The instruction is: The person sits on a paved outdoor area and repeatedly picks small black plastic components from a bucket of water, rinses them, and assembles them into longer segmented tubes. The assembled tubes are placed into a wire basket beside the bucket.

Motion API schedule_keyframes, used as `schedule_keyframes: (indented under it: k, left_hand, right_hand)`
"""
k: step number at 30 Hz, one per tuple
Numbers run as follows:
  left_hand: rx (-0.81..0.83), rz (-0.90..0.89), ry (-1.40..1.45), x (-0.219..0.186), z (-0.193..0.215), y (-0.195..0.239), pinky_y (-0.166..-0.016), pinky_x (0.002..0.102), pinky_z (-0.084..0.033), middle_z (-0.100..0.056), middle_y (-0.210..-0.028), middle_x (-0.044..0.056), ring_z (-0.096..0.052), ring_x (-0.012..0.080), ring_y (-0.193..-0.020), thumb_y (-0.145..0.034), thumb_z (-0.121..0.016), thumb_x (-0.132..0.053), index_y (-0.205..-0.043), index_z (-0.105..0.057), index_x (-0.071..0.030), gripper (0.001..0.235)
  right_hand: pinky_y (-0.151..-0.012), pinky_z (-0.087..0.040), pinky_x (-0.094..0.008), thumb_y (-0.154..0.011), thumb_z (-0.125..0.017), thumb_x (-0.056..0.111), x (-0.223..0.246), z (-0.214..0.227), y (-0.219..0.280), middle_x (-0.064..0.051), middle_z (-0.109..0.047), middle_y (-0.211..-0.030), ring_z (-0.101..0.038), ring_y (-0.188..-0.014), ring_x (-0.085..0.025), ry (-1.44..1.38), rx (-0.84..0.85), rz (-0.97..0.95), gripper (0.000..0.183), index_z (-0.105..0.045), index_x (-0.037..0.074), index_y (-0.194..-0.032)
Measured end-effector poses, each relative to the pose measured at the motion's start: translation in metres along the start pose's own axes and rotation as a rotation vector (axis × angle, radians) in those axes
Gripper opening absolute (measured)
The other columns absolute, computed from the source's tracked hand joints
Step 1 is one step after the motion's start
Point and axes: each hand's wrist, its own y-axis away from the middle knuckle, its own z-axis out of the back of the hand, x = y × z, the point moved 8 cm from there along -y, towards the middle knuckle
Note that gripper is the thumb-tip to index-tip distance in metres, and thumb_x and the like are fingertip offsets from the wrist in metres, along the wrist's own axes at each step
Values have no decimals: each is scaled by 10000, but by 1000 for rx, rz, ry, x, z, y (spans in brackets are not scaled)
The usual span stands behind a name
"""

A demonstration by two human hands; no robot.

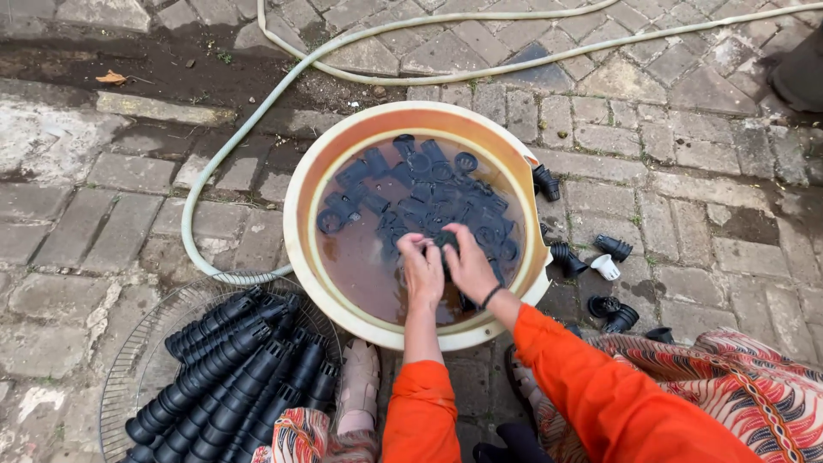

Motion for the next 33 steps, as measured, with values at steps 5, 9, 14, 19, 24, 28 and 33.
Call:
schedule_keyframes:
  k: [5, 9, 14, 19, 24, 28, 33]
  left_hand:
    - [-260, 66, -21, 2, 27, 1, -791, 426, -521, -645, -940, 179, -657, 325, -853, -1001, -611, -259, -993, -547, -40, 227]
    - [-178, 14, 2, -30, 22, 5, -750, 400, -519, -646, -862, 153, -654, 318, -785, -970, -620, -258, -876, -586, -39, 240]
    - [-166, -221, -106, -49, 8, 5, -833, 437, -513, -685, -912, 123, -674, 317, -923, -933, -691, -335, -849, -605, -57, 303]
    - [-191, 14, -103, 1, 1, 5, -869, 438, -500, -674, -1000, 162, -657, 323, -961, -823, -776, -480, -1073, -571, -28, 556]
    - [-41, 595, 433, 64, -26, 6, -692, 367, -587, -662, -1048, 146, -657, 207, -888, -885, -687, -571, -1084, -578, -58, 562]
    - [-72, 698, 756, 55, -7, 2, -489, 277, -519, -691, -935, 124, -653, 180, -669, -900, -642, -643, -1075, -648, -28, 639]
    - [-233, 781, 811, 43, 4, 11, -590, 358, -637, -654, -888, 90, -709, 235, -710, -824, -798, -442, -1185, -367, -67, 677]
  right_hand:
    - [-990, -487, -426, -950, -545, 76, 56, -2, 32, -255, -550, -1238, -587, -1170, -412, 50, -20, 512, 385, -453, 67, -1324]
    - [-971, -470, -410, -1054, -499, 311, -33, -20, -3, -162, -643, -1131, -606, -1127, -336, -45, 115, -183, 434, -427, 106, -1430]
    - [-937, -493, -332, -1042, -525, 431, -92, -71, -2, -27, -670, -1201, -617, -1094, -138, -1029, 168, -490, 427, -629, 95, -1283]
    - [-797, -530, -354, -1046, -588, 437, -79, -24, -3, -92, -729, -985, -639, -905, -181, -487, -283, -299, 458, -697, -5, -1094]
    - [-628, -539, -390, -864, -752, 374, 19, 27, 1, -71, -697, -782, -680, -709, -206, 92, -403, 142, 411, -662, 15, -1042]
    - [-681, -540, -403, -970, -734, 310, -21, 30, -19, -74, -685, -798, -668, -696, -215, -234, -274, 115, 298, -675, 21, -1013]
    - [-871, -559, -321, -968, -610, 296, 3, 43, -21, -3, -737, -1127, -692, -1024, -136, -1171, -15, -312, 327, -651, 87, -1216]
